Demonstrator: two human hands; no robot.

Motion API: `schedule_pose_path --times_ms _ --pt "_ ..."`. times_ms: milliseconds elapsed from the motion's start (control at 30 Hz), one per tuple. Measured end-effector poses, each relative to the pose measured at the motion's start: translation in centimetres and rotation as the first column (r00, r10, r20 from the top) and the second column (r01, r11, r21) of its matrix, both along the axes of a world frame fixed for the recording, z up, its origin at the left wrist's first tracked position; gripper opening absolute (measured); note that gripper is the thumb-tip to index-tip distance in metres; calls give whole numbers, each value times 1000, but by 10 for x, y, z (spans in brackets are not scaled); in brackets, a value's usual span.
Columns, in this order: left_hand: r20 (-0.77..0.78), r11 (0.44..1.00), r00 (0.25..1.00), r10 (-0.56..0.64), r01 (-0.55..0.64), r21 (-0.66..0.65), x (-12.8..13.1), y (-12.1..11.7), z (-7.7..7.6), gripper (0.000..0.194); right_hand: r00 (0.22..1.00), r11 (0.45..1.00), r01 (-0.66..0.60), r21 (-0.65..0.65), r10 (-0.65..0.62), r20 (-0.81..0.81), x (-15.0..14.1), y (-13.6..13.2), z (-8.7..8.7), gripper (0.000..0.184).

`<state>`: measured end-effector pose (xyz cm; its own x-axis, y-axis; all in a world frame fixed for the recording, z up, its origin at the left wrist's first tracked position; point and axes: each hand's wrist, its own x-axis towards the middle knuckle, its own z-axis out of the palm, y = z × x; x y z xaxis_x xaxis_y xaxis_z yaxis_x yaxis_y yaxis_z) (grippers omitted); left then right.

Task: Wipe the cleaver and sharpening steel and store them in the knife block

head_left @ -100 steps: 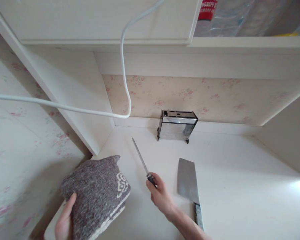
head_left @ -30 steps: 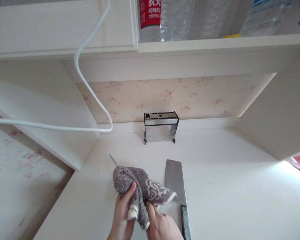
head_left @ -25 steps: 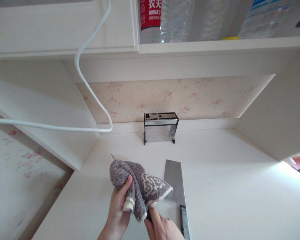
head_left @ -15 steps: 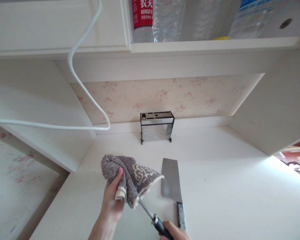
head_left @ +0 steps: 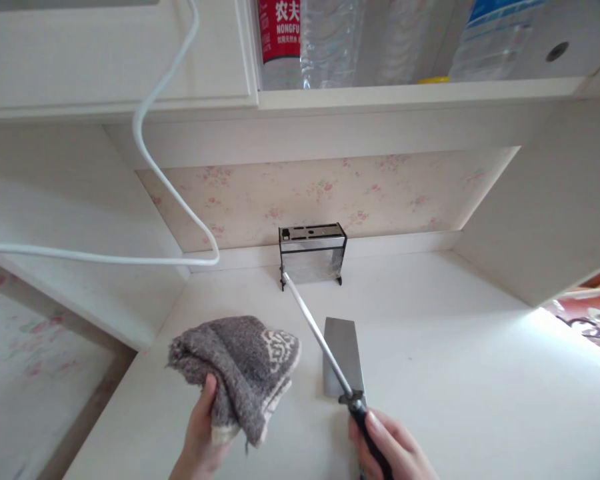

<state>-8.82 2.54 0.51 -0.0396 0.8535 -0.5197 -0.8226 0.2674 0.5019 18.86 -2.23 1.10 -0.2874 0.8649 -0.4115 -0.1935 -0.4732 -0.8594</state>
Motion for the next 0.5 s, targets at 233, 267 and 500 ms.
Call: schedule_pose_path --times_ms 233,267,500 --pt "60 979 978 -199 200 -24 50 -20 0 46 931 962 -273 -21 258 -256 -92 11 -14 65" --pt "51 985 985 -166 168 -36 52 -19 6 47 931 962 -271 -36 252 -265 -94 10 -15 65" --pt "-45 1000 999 8 -9 -5 52 -1 33 55 941 953 -284 -108 255 -222 -76 2 -25 69"
